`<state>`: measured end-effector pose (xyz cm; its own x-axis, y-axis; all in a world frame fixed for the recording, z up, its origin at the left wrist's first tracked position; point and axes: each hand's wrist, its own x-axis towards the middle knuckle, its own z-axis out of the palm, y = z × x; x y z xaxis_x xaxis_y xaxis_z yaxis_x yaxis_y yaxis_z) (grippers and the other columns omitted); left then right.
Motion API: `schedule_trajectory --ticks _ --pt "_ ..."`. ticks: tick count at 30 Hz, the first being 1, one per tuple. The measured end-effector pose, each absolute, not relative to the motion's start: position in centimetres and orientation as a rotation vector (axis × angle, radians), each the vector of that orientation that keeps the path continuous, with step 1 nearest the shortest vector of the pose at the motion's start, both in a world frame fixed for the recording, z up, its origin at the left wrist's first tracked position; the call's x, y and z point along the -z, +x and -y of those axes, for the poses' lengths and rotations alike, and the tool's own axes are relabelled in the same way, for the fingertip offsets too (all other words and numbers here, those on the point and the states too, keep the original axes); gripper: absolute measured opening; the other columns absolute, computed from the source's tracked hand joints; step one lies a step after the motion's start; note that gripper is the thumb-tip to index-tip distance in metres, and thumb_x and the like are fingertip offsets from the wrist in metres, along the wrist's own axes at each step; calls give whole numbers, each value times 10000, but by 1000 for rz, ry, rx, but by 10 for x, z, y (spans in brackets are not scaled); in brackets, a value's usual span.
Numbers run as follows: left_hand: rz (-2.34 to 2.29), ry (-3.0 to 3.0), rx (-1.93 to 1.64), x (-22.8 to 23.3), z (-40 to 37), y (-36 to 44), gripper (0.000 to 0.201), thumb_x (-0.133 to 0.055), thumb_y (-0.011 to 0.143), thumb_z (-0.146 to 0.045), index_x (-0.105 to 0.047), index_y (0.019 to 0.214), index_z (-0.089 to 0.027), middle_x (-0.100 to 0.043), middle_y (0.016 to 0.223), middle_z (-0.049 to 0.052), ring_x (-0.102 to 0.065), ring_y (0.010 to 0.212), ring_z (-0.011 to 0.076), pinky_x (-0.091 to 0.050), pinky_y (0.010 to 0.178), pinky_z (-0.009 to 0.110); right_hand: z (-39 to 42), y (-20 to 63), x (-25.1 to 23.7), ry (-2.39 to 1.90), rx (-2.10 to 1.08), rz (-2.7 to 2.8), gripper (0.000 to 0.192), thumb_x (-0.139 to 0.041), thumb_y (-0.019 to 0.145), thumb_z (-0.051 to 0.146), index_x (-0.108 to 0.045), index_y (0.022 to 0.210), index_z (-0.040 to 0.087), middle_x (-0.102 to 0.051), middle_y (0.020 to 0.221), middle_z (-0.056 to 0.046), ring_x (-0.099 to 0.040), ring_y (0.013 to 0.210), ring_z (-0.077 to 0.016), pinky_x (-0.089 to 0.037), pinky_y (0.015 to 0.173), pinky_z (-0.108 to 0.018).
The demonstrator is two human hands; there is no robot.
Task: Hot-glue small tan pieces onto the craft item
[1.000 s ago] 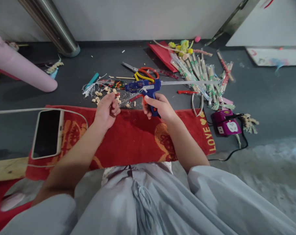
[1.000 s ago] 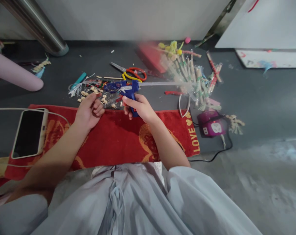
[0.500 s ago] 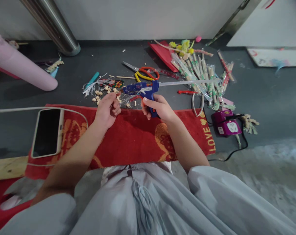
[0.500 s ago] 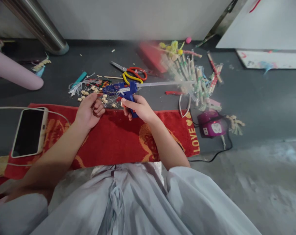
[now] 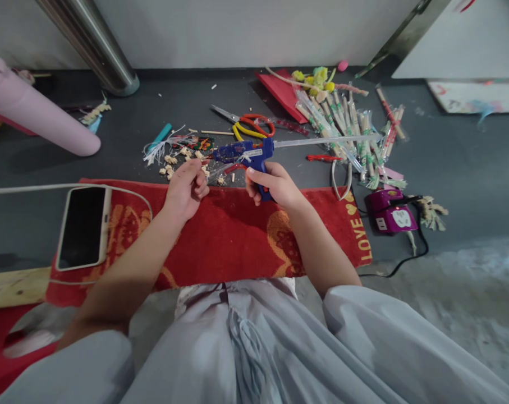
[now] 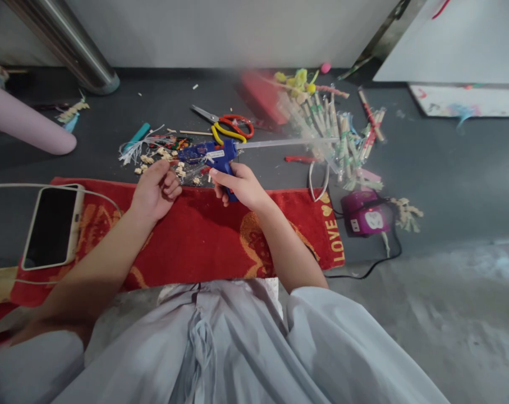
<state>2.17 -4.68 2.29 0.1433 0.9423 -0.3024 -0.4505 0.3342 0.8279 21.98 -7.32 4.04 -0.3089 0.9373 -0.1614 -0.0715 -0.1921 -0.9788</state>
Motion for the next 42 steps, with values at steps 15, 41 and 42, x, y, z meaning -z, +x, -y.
schedule_trajectory --ticks 15,41,42 --pt "-963 669 -1088 -23 47 22 117 -609 869 -267 -620 808 -167 -395 439 -86 -291 342 27 -222 355 169 74 220 -42 -1142 -1599 1254 390 -671 784 503 -500 646 181 -565 496 34 -489 380 -58 -446 374 -181" --pt "-990 684 -1074 -26 49 23 135 -618 867 -305 -611 819 -179 -395 441 -90 -300 331 25 -226 353 182 75 223 -45 -1135 -1578 1279 418 -687 760 534 -513 624 178 -567 508 24 -492 392 -59 -446 383 -184" --pt "-987 688 -1074 -26 49 23 136 -622 865 -306 -610 819 -178 -397 444 -90 -301 332 24 -225 354 181 75 223 -44 -1133 -1583 1279 413 -688 762 529 -516 629 177 -567 509 24 -494 392 -60 -446 383 -185"
